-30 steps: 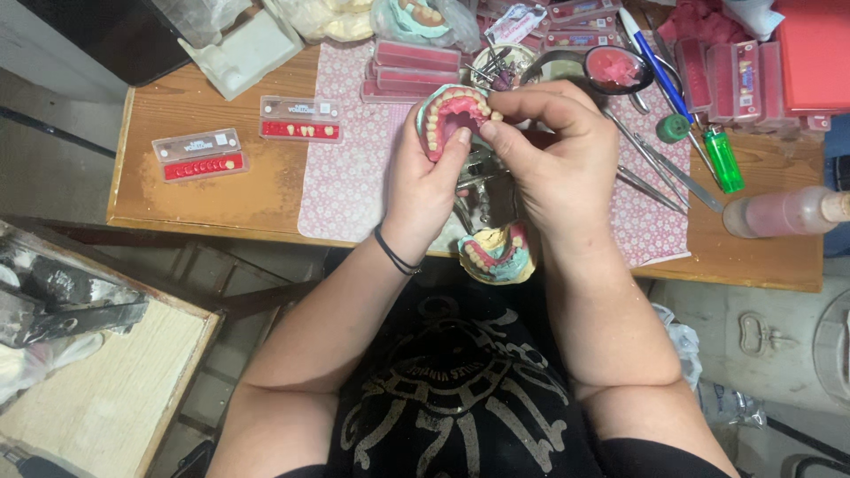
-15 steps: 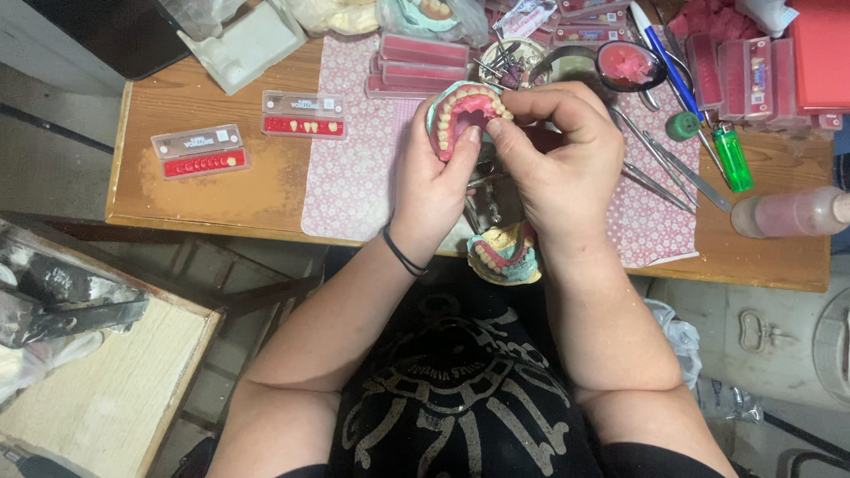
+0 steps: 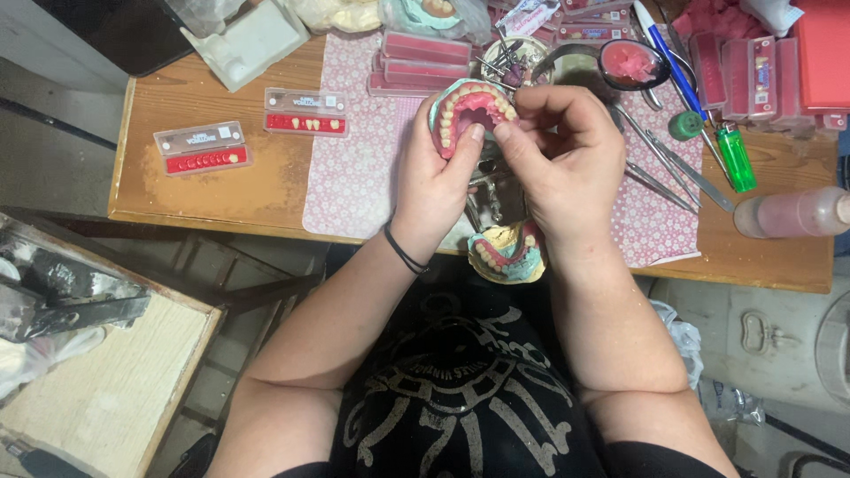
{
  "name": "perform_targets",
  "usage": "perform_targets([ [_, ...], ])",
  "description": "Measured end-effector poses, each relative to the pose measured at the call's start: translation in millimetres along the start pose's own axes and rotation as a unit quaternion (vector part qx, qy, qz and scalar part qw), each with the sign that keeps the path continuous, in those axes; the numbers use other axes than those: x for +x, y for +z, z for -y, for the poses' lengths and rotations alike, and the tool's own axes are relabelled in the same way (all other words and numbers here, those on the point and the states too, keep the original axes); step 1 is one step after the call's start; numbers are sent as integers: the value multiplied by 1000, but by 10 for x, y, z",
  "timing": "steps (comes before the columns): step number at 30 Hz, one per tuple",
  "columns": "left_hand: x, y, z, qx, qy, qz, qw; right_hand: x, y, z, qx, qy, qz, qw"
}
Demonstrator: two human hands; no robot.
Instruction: The person uses a metal dental tool to scrape and smooth the pink gum material on a denture model held in an articulator. They repeatedly scrape the surface, then use their fingers to wipe away debris and inspect the fit of the upper and lower jaw sections.
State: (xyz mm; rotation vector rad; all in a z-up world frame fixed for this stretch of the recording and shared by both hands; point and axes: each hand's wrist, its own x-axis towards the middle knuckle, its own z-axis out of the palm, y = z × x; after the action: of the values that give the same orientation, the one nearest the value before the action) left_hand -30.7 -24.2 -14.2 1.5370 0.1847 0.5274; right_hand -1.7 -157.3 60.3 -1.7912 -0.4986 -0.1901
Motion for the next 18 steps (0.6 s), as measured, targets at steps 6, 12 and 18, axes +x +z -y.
perform_targets([
  [6,-5,19,66,-26,3,-1,1000,9,3,11,-68,-50,-10,996],
  [12,-8,6,-33,-2,2,-2,1000,17,7,31,-73,-77,-9,994],
  [18,-10,13,-20,5,0,-4,1000,23,5,30,-83,-86,-11,993],
])
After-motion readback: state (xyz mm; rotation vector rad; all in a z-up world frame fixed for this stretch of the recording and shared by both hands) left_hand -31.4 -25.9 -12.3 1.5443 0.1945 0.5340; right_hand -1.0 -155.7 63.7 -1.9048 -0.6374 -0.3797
